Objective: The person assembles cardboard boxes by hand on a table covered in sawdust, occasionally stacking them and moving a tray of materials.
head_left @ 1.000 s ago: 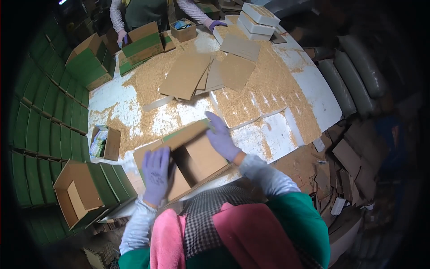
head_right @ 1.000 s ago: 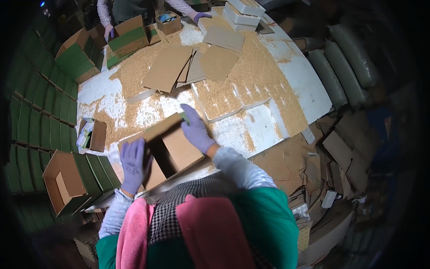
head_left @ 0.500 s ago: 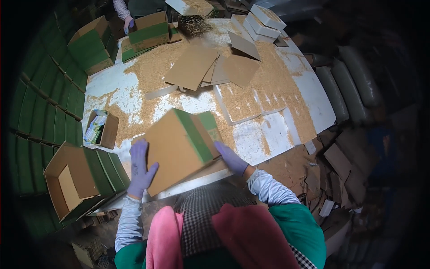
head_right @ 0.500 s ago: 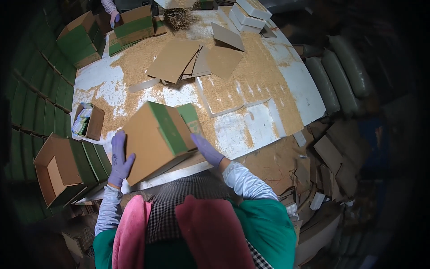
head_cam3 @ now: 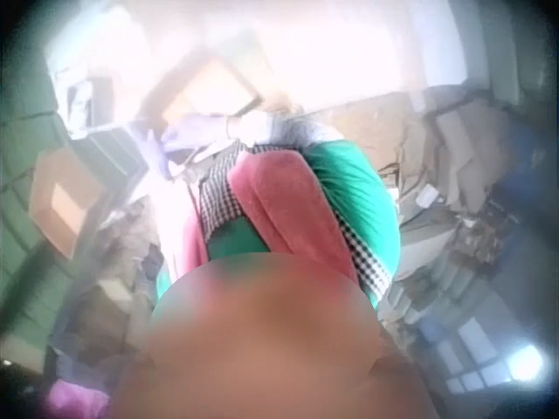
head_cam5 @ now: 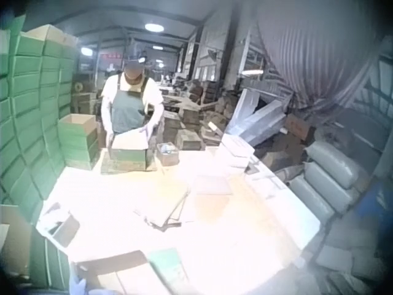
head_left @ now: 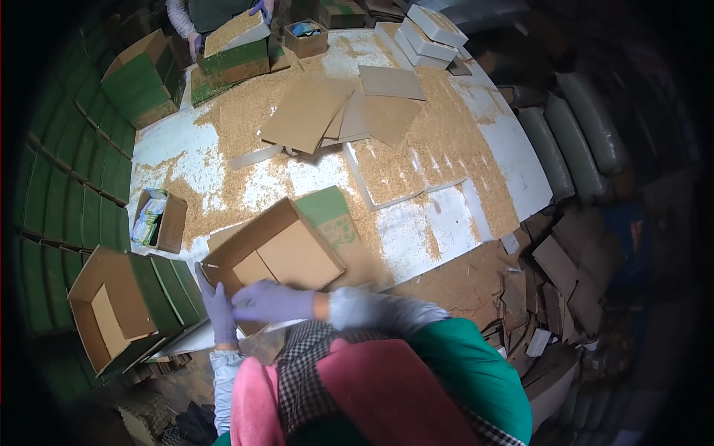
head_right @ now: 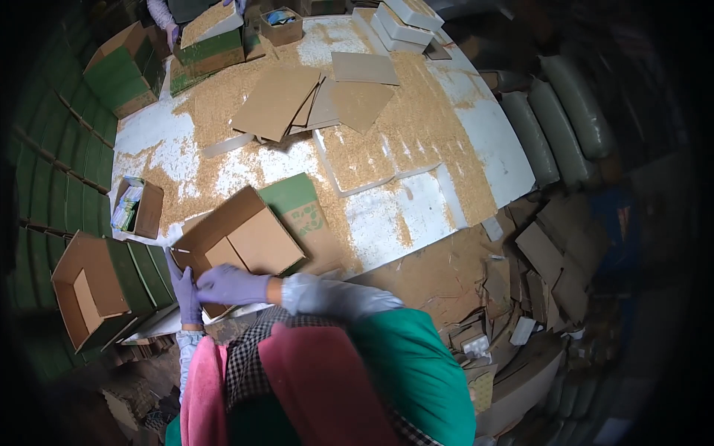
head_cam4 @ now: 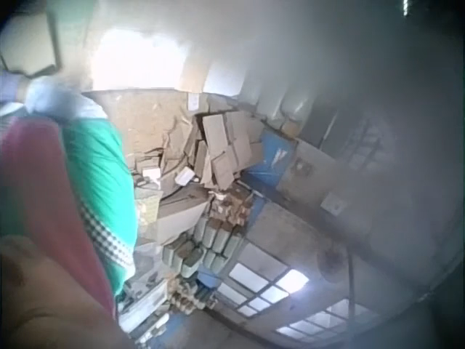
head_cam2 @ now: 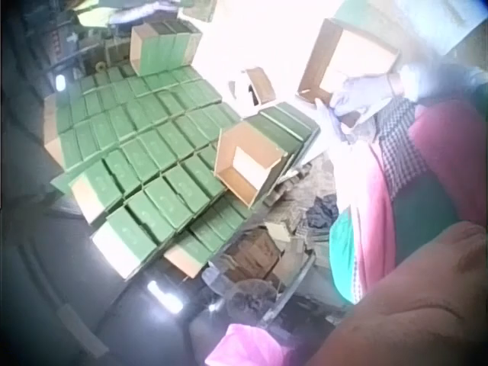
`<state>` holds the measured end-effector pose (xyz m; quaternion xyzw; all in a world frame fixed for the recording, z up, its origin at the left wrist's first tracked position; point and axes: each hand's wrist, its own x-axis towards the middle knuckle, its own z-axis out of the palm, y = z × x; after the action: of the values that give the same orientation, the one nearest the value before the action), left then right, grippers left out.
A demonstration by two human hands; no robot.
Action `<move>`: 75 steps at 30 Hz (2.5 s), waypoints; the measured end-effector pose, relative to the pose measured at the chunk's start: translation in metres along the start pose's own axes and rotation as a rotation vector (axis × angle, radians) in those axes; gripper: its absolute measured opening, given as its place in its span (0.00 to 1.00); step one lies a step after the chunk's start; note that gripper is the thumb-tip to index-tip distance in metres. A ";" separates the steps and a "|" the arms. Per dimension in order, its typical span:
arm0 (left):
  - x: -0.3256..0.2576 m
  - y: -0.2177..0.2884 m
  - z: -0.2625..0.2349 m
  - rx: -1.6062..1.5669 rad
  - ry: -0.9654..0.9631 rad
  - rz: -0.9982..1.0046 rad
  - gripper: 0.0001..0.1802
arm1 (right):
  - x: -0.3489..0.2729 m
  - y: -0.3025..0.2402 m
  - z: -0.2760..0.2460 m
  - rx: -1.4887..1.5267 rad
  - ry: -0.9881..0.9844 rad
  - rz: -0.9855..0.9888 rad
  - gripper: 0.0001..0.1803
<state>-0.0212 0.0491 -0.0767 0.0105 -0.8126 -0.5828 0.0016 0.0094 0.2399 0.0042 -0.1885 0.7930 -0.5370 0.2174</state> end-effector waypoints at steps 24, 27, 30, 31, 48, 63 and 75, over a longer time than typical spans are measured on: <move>0.007 0.012 0.024 0.228 0.054 -0.051 0.37 | -0.226 0.123 -0.186 0.924 1.206 0.115 0.27; 0.034 0.005 0.049 0.046 0.023 -0.009 0.33 | -0.205 0.033 -0.192 1.044 0.999 0.102 0.31; 0.047 0.042 0.071 -0.093 -0.057 -0.043 0.29 | -0.173 0.009 -0.179 0.804 0.958 0.246 0.39; 0.048 0.044 0.076 -0.136 -0.070 -0.015 0.29 | -0.161 0.009 -0.175 0.796 0.927 0.245 0.39; 0.286 -0.064 -0.081 1.156 0.297 -0.097 0.24 | -0.045 0.094 -0.129 -0.952 0.184 0.759 0.38; 0.129 0.132 0.061 0.377 -0.080 0.651 0.04 | -0.069 0.342 -0.339 0.038 1.756 0.875 0.51; 0.026 0.167 0.053 0.099 0.297 0.485 0.16 | -0.101 0.101 -0.131 -0.399 0.233 0.012 0.13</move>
<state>-0.0508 0.1526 0.0640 -0.0990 -0.8096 -0.5172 0.2593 0.0155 0.4305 -0.0327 -0.1598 0.9043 -0.3864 0.0858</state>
